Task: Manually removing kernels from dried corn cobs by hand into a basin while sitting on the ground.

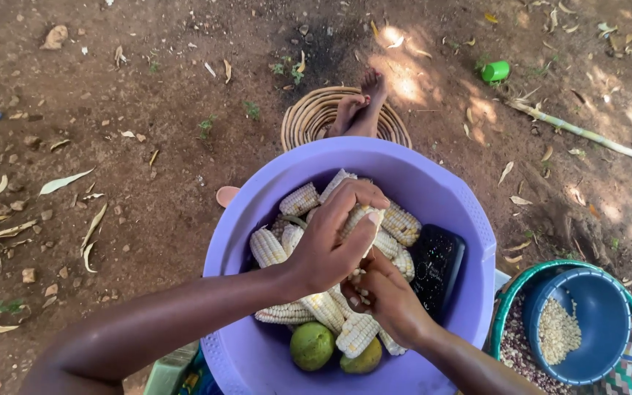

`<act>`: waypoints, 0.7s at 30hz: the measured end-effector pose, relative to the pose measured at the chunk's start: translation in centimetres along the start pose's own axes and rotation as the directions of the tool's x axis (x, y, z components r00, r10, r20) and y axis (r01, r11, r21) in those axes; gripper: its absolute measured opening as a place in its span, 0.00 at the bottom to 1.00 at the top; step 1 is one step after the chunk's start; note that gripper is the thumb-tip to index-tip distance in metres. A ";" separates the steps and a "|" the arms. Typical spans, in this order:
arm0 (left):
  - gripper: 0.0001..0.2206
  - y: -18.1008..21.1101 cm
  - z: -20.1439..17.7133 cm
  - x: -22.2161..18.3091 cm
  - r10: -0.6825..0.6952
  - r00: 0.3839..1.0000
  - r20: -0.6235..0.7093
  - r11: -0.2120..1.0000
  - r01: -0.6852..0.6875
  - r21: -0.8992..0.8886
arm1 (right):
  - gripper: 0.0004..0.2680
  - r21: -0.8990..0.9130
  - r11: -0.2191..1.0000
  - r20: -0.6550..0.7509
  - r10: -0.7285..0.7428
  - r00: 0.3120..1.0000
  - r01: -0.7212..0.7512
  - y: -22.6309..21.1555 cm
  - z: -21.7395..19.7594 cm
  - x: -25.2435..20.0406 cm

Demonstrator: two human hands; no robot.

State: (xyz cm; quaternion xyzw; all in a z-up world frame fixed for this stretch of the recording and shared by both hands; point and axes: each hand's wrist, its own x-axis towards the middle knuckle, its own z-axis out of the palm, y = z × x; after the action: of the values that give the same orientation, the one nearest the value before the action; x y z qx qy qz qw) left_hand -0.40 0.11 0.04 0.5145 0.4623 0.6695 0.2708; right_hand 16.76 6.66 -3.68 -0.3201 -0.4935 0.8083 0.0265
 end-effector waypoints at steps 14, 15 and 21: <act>0.11 -0.3 0.4 -0.6 0.022 0.999 0.049 0.991 -0.028 0.132 | 0.18 -0.134 0.990 -0.001 -0.035 0.999 0.035 0.4 -0.4 0.0; 0.11 -0.5 0.5 -0.7 0.023 0.998 0.050 0.991 -0.030 0.131 | 0.18 -0.135 0.990 -0.002 -0.037 0.999 0.036 1.0 -0.8 0.1; 0.09 -2.4 1.0 -1.0 0.134 0.988 0.075 0.961 -0.149 0.234 | 0.13 -0.055 0.991 0.053 -0.122 0.991 0.125 4.5 -3.2 1.6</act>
State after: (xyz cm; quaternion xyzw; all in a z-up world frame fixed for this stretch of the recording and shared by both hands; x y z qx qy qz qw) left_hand 0.56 0.65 -2.54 0.5945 0.4936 0.6111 0.1717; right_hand 18.45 7.48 -9.11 -0.2695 -0.5360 0.7981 0.0550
